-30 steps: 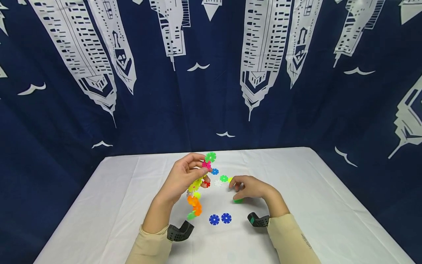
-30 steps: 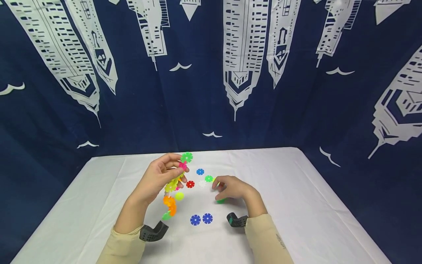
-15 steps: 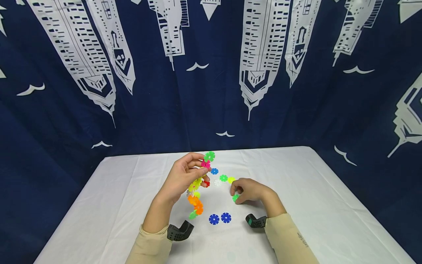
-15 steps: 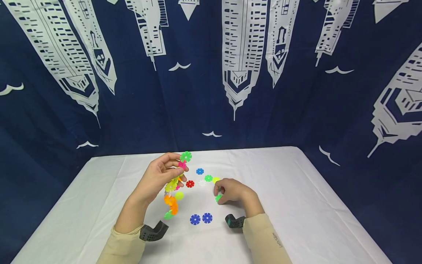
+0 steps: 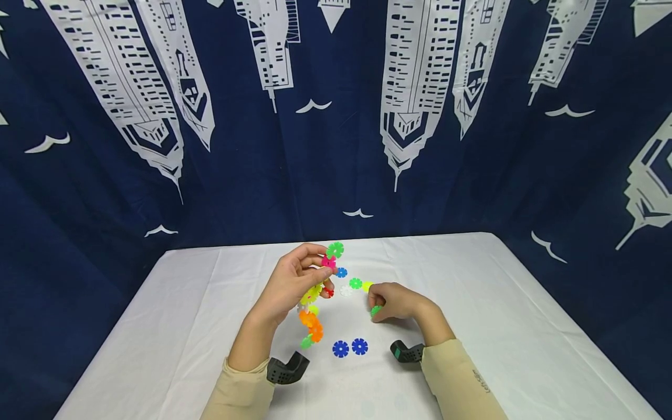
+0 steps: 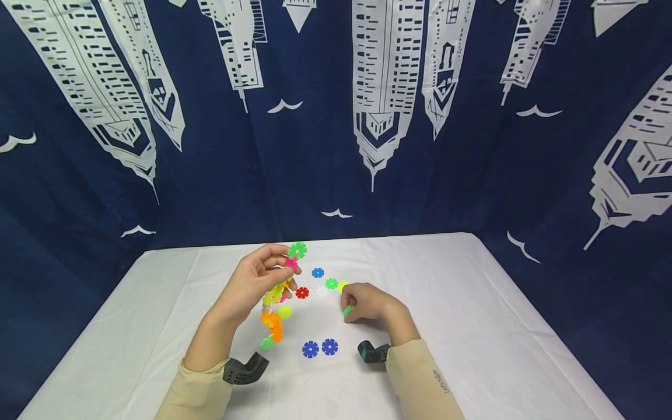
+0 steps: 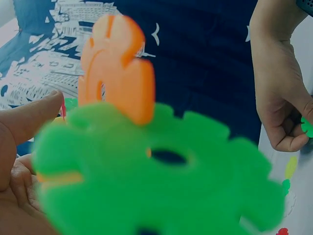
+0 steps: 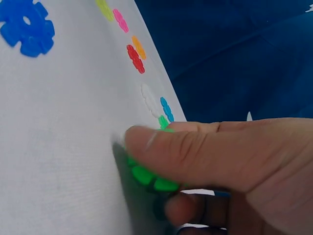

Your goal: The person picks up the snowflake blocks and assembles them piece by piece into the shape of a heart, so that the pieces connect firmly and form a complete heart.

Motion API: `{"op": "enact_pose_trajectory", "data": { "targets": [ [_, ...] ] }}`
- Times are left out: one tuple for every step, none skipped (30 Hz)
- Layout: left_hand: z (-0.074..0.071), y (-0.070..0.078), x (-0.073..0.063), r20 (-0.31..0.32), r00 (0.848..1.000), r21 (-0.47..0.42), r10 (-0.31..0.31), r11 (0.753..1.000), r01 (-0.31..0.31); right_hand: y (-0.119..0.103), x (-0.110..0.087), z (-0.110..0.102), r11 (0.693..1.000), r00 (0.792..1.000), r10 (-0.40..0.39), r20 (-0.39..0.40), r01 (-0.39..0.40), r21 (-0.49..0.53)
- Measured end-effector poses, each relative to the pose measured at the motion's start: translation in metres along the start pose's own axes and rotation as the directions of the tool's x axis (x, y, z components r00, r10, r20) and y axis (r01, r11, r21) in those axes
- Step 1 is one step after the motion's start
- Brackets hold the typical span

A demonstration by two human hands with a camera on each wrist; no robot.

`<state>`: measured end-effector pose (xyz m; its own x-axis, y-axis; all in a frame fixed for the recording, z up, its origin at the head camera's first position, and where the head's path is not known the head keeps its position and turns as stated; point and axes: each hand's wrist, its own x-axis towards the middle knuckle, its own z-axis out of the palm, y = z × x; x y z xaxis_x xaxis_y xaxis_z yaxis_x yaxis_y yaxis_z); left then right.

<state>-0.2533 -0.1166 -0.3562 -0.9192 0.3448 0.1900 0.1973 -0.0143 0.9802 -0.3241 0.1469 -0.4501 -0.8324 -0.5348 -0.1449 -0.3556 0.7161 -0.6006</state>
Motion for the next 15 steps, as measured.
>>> {"op": "enact_pose_trajectory", "data": {
  "targets": [
    [0.0,0.0,0.0,0.0,1.0,-0.002,-0.002,1.0,0.002,-0.001,0.0,0.0,1.0,1.0,-0.005,-0.005,0.005,0.017],
    [0.001,0.0,0.0,0.0,1.0,-0.003,-0.003,1.0,0.003,-0.001,0.0,-0.001,0.999,1.0,-0.01,-0.013,0.01,0.039],
    [0.001,0.001,0.0,0.001,1.0,-0.005,-0.003,1.0,0.003,-0.002,0.0,-0.002,0.998,0.999,-0.018,-0.026,0.02,0.062],
    [0.001,0.001,0.0,0.001,1.0,-0.005,-0.003,1.0,0.003,-0.002,0.001,-0.002,0.996,0.999,-0.028,-0.042,0.031,0.087],
    [0.001,0.0,0.0,0.002,1.0,-0.006,-0.002,1.0,0.002,-0.003,0.001,-0.003,0.993,0.998,-0.037,-0.059,0.043,0.109],
    [0.001,0.0,0.0,0.004,1.0,-0.006,-0.001,1.0,0.001,-0.004,0.001,-0.004,0.99,0.996,-0.049,-0.079,0.06,0.131],
    [0.001,0.0,0.0,0.003,1.0,-0.004,-0.003,1.0,0.003,-0.005,0.0,-0.005,0.986,0.993,-0.061,-0.101,0.076,0.151],
    [0.001,-0.001,0.0,0.003,1.0,-0.004,-0.003,1.0,0.003,-0.007,0.0,-0.007,0.981,0.99,-0.072,-0.125,0.092,0.169],
    [0.001,-0.001,0.001,0.003,1.0,-0.004,-0.002,1.0,0.003,-0.009,0.0,-0.008,0.976,0.985,-0.082,-0.15,0.11,0.186],
    [0.001,-0.001,0.001,0.004,1.0,-0.004,-0.001,1.0,0.001,-0.011,0.0,-0.01,0.97,0.981,-0.089,-0.173,0.124,0.207],
    [0.001,-0.002,0.001,0.004,1.0,-0.005,0.002,1.0,-0.002,-0.013,0.0,-0.011,0.964,0.976,-0.092,-0.198,0.137,0.226],
    [0.001,-0.002,0.001,0.004,1.0,-0.007,0.006,1.0,-0.006,-0.016,0.0,-0.013,0.958,0.97,-0.091,-0.225,0.147,0.247],
    [0.001,-0.002,0.001,0.003,1.0,-0.009,0.01,1.0,-0.01,-0.019,-0.001,-0.015,0.951,0.963,-0.091,-0.253,0.159,0.264],
    [0.001,-0.002,0.001,0.003,1.0,-0.011,0.017,1.0,-0.017,-0.022,-0.001,-0.016,0.945,0.955,-0.088,-0.283,0.17,0.28],
    [0.001,-0.002,0.002,0.003,1.0,-0.012,0.024,1.0,-0.024,-0.024,-0.002,-0.018,0.939,0.946,-0.088,-0.311,0.183,0.29]
  ]
}}
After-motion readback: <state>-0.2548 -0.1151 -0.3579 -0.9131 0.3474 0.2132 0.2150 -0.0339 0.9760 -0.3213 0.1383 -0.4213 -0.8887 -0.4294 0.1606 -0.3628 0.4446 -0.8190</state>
